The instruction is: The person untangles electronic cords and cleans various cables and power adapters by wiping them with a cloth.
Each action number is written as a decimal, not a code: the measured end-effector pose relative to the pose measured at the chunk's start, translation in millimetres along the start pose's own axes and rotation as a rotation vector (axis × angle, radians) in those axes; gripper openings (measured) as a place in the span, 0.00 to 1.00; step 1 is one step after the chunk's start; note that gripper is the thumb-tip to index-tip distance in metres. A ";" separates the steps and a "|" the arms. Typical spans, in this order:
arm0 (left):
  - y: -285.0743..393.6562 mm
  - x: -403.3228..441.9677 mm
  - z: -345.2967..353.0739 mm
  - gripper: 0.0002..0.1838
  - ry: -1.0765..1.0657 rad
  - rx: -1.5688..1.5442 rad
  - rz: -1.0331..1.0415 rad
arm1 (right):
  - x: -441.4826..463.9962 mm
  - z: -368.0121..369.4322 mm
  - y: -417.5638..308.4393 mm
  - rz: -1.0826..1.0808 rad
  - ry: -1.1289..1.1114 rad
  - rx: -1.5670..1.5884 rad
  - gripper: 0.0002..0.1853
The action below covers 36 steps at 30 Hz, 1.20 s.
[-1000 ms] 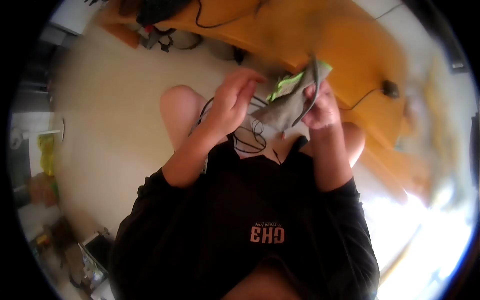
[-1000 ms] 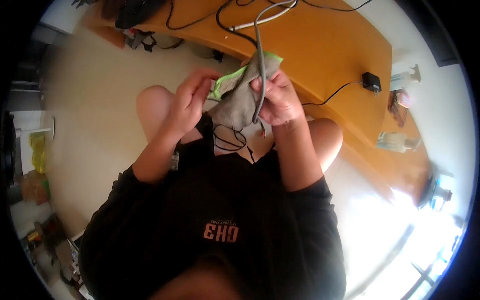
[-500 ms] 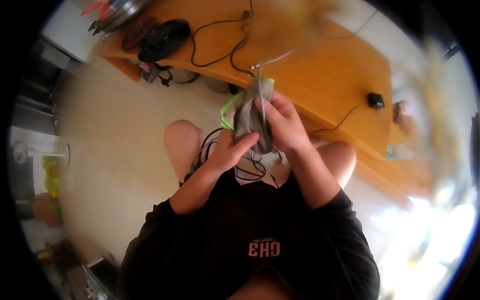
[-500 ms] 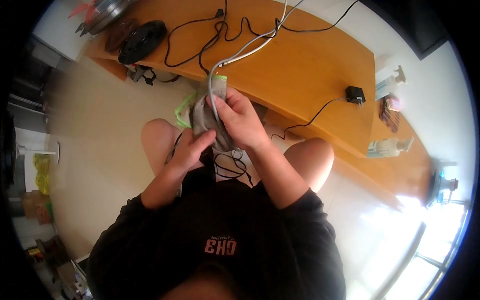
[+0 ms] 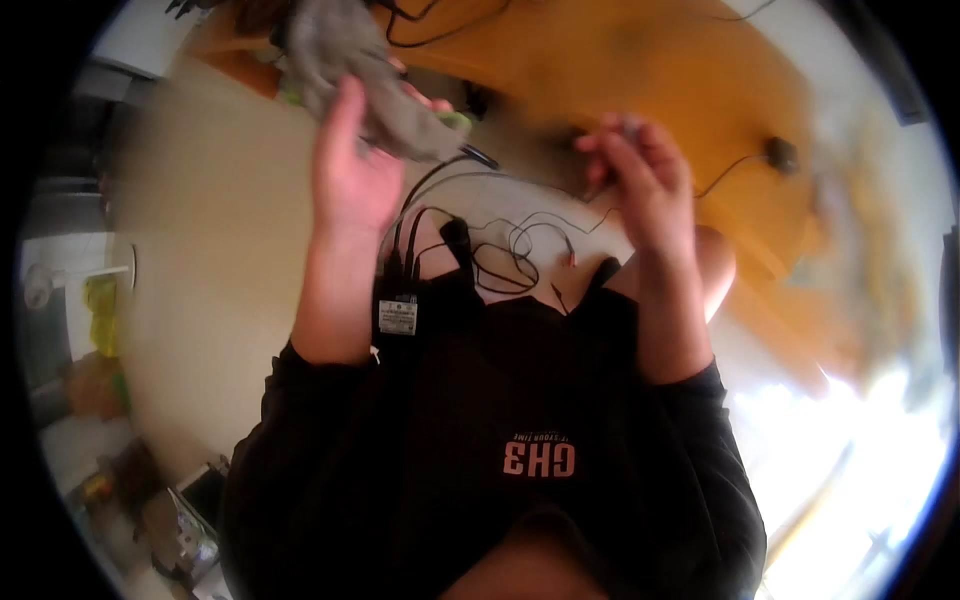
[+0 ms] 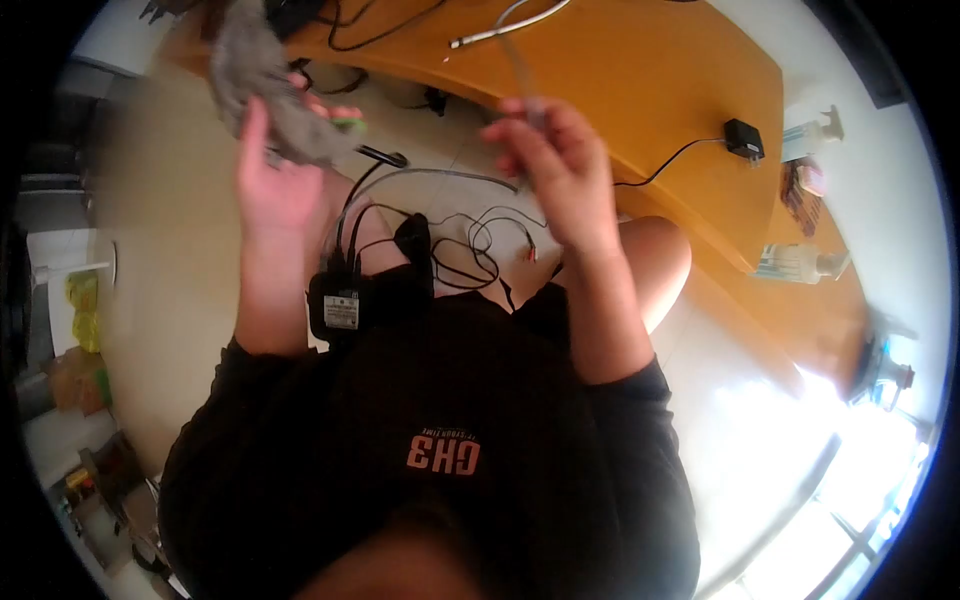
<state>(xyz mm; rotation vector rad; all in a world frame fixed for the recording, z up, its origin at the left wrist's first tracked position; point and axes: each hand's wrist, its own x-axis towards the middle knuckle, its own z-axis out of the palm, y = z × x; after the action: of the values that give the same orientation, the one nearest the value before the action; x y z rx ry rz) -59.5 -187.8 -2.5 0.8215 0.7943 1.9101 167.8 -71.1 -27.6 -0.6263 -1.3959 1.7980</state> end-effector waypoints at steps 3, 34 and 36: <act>31.3 3.0 -8.8 0.21 -0.160 -0.129 0.048 | -11.3 -28.1 19.2 -0.050 0.310 -0.199 0.17; -40.9 -99.3 6.0 0.14 -0.357 0.430 -0.549 | 11.4 82.4 -15.0 0.331 0.113 0.244 0.19; -29.2 -103.2 -1.8 0.13 -0.326 0.453 -0.562 | 37.7 79.2 -15.6 0.349 0.070 0.334 0.18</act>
<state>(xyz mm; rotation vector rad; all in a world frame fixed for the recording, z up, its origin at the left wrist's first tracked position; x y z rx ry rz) -6.9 -268.5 -49.9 1.0156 1.1279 1.0821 89.5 -85.2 12.3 -0.7773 -0.9490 2.1983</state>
